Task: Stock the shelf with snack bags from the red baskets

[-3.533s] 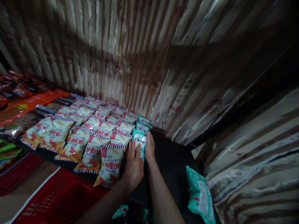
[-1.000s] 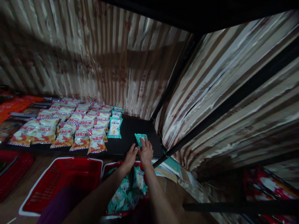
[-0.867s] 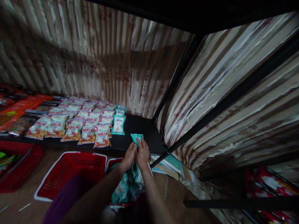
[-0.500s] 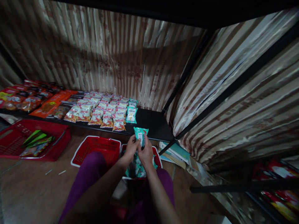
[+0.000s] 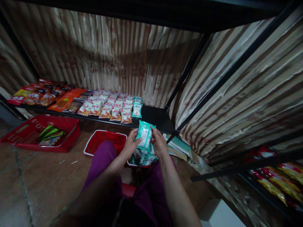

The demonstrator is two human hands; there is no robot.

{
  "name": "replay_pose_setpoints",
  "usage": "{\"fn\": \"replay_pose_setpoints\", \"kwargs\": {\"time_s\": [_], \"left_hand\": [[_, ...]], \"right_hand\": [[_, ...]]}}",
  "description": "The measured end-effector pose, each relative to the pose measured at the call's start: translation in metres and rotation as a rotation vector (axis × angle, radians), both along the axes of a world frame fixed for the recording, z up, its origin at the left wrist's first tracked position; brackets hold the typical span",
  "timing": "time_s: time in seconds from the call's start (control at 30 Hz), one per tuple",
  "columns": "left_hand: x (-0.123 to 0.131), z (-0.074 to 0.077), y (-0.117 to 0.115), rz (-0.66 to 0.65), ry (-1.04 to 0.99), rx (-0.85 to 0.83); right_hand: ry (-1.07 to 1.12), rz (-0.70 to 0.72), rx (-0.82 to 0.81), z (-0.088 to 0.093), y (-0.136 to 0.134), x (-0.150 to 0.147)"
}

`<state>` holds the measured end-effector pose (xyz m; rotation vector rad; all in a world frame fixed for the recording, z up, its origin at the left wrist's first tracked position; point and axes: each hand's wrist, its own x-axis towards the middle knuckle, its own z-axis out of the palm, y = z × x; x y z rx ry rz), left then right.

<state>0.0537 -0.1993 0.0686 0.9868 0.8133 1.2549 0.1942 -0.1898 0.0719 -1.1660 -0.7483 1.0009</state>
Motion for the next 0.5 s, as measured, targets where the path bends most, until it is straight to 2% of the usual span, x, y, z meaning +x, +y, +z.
{"fn": "replay_pose_setpoints", "kwargs": {"time_s": [0.1,0.2,0.37,0.5], "left_hand": [[-0.005,0.002,-0.01,-0.03,0.016,0.02],[-0.008,0.003,-0.013,-0.066,0.004,0.009],[-0.008,0.014,-0.009,-0.08,-0.129,-0.055],[-0.004,0.022,-0.005,-0.055,-0.16,-0.054]], "right_hand": [[0.154,0.006,-0.02,0.012,-0.009,-0.008],[0.157,-0.056,-0.002,0.02,-0.013,-0.015],[0.132,-0.06,0.014,0.022,-0.017,-0.02],[0.125,-0.032,-0.001,0.02,-0.02,-0.022]]}}
